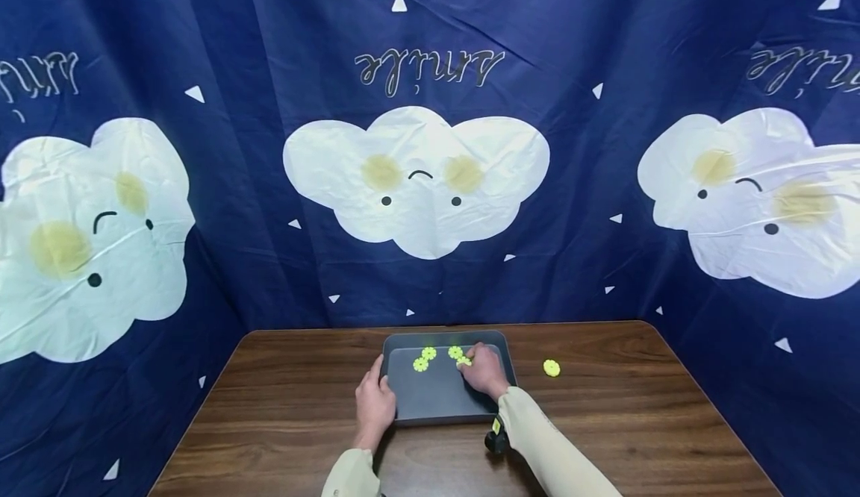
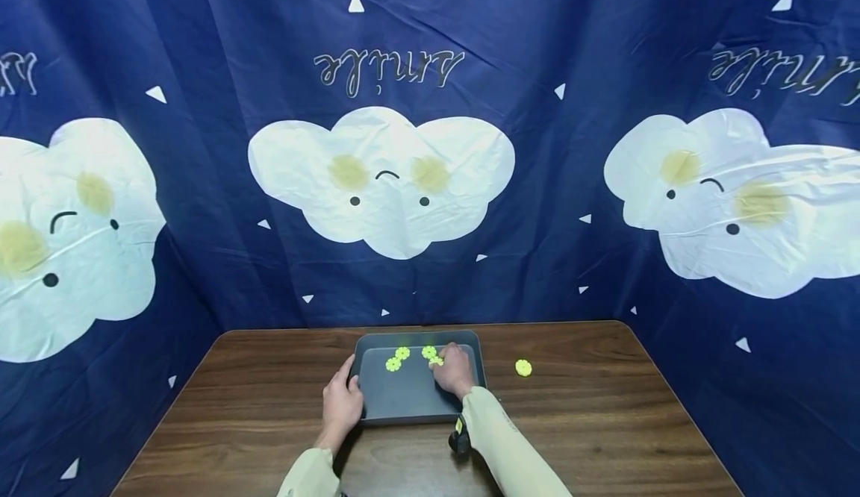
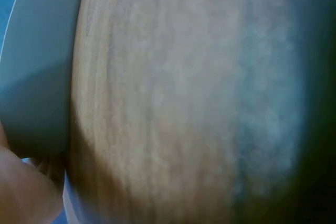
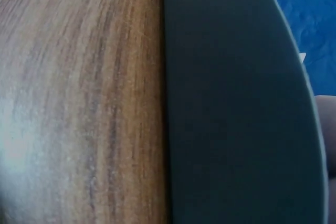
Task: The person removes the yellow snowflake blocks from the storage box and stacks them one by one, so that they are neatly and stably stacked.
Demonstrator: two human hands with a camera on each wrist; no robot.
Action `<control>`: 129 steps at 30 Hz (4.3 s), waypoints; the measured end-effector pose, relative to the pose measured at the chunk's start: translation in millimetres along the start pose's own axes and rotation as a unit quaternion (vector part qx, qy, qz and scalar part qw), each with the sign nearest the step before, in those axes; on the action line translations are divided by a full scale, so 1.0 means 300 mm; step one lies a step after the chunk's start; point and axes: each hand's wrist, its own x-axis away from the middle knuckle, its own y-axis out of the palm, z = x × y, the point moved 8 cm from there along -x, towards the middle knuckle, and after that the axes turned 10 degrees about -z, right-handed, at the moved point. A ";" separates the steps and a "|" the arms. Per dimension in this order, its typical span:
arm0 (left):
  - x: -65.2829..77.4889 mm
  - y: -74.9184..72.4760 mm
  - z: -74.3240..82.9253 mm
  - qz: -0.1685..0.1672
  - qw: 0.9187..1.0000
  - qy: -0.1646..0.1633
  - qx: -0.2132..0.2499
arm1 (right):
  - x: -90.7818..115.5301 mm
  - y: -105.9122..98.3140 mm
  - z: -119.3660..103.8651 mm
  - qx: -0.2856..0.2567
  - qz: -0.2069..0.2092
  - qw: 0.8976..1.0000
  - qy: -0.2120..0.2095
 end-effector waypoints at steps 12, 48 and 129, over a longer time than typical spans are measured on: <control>0.002 0.000 0.007 0.008 1.000 0.012 -0.001 | 0.018 -0.021 0.005 -0.010 0.033 0.999 -0.001; -0.015 0.001 -0.006 -0.007 1.000 -0.006 -0.008 | 0.018 -0.128 0.016 -0.156 0.027 0.987 -0.022; -0.017 0.009 -0.017 -0.020 1.000 -0.022 0.001 | 0.182 -0.350 0.474 0.036 0.020 0.992 0.123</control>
